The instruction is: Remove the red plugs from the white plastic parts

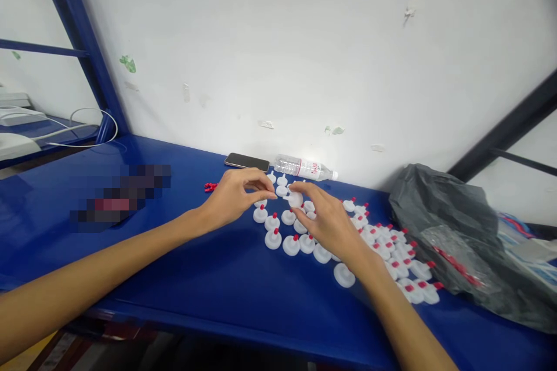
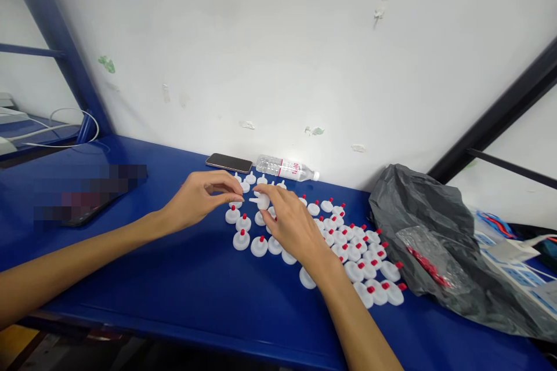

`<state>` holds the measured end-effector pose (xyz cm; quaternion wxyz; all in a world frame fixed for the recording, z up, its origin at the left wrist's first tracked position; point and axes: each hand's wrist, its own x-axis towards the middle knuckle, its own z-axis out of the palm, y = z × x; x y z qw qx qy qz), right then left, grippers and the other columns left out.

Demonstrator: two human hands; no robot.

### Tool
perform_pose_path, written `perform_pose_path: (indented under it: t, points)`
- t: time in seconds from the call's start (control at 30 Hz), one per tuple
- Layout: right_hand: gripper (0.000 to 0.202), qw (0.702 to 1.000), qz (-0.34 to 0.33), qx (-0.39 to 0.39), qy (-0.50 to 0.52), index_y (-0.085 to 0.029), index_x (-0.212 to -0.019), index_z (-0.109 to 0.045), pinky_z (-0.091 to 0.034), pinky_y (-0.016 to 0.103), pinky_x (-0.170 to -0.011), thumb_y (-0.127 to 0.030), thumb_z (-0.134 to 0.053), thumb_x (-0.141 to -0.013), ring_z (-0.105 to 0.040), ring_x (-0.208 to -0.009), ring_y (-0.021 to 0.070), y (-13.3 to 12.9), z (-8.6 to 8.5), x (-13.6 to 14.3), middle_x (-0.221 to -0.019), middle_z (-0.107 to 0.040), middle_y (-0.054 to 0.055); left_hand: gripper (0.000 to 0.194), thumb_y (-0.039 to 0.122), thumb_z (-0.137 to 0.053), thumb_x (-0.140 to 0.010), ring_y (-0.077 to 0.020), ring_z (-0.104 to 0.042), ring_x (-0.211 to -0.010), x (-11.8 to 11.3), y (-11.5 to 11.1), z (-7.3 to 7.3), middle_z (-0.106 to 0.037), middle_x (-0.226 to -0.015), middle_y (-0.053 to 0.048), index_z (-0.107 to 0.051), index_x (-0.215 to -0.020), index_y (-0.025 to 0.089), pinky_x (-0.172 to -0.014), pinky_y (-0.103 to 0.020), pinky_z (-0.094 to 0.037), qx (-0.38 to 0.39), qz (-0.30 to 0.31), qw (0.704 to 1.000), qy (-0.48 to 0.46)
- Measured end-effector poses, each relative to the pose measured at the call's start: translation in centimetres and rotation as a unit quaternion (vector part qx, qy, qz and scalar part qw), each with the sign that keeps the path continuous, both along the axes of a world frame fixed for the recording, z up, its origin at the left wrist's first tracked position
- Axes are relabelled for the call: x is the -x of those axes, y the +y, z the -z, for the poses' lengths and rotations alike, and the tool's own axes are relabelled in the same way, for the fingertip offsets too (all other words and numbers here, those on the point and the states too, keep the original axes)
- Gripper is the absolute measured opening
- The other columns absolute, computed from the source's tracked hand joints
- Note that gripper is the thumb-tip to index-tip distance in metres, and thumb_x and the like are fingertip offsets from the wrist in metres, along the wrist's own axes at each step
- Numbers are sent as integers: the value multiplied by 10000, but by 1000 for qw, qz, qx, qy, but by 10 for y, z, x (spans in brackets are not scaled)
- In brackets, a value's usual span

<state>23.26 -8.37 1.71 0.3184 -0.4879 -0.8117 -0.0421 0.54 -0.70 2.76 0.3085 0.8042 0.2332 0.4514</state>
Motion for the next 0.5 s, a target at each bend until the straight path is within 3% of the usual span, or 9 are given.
perform_pose_path:
  t: [0.2,0.5]
  points:
    - [406,999,-25,-26,-26,-277,-1350,-514,-543,445,-976,-138,-568,-972,-663,-1139,257,-3,-1,9,-1240,-698,64,52,184,-730,-886,-151,-711,-817,-3,-6,6,-758,-908,-33,-781,-878,189,-740,-247,-590,-19,28,999,15]
    - [371,1000,-27,-12,-7,-290,-1354,-527,-539,455,-984,-226,-601,-996,-649,-1154,264,-6,-2,9,-1237,-698,64,119,284,-695,-937,-182,-700,-841,-1,-7,7,-766,-933,-51,-770,-900,198,-753,-293,-575,-57,22,996,58]
